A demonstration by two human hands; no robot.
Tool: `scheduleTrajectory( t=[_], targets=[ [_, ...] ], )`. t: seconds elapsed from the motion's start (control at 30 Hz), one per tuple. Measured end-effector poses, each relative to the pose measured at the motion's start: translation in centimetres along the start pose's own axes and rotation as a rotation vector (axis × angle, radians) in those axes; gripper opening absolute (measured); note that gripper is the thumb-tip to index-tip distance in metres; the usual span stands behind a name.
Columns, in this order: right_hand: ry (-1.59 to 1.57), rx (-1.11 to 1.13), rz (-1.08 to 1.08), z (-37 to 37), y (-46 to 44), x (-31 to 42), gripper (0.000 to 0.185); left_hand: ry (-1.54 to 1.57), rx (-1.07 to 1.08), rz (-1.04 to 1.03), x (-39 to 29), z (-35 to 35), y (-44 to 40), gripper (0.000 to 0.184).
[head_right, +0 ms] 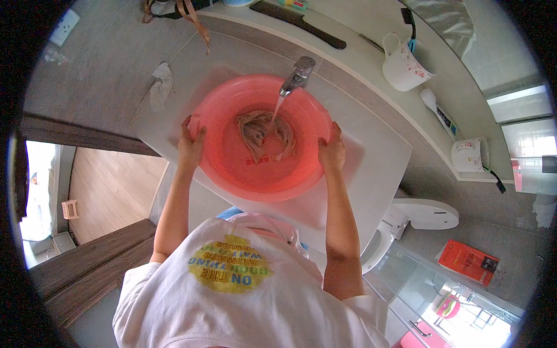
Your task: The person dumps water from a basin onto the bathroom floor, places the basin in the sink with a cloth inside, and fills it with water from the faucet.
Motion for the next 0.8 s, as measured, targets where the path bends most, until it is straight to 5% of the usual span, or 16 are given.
scheduleTrajectory(
  t=[0.8],
  targets=[
    [-0.017, -0.041, 0.044, -0.69, -0.39, -0.57, 0.064, -0.005, 0.015, -0.017, 0.37, -0.31, -0.23, 0.060]
  ],
)
Point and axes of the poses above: each hand's wrist, its own y-axis away from the middle knuckle, its own z-axis out of the back of the hand, x = y × z, the point moved 7 cm from there along -y, towards the middle knuckle, and after that the axes turned 7 degrees about -y, right-handed, at the moved point
